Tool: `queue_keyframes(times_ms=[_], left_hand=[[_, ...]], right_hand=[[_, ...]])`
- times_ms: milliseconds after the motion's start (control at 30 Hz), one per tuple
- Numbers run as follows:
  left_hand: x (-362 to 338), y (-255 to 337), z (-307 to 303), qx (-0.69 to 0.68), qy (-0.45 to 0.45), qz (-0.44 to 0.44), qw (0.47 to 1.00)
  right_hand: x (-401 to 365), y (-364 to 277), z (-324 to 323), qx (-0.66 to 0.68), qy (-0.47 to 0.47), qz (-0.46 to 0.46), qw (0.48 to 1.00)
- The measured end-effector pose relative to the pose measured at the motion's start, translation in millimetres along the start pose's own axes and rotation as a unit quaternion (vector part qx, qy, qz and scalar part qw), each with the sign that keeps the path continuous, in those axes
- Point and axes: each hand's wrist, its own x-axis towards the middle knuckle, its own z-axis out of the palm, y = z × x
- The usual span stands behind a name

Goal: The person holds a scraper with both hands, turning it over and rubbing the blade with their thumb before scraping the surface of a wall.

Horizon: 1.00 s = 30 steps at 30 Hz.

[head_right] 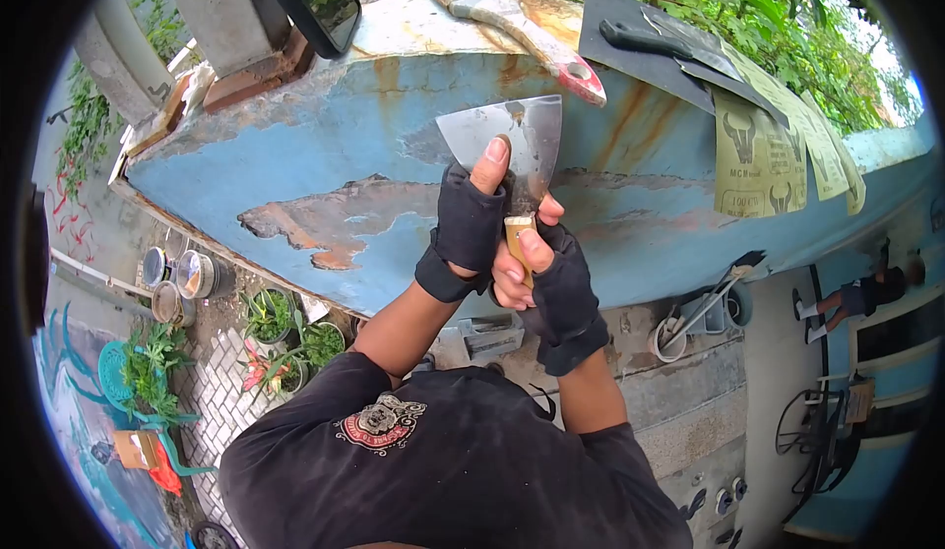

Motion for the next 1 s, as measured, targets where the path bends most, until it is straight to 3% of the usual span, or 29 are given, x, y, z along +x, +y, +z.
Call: queue_keyframes(times_ms=[400,1000], left_hand=[[-3,-3,-7,-0.003,-0.037,-0.002,0.999],[-4,2,-3,-0.025,-0.007,0.038,0.999]], right_hand=[[-2,9,-2,-0.065,-0.024,-0.023,0.997],[3,1,8,-0.053,-0.022,-0.009,0.998]])
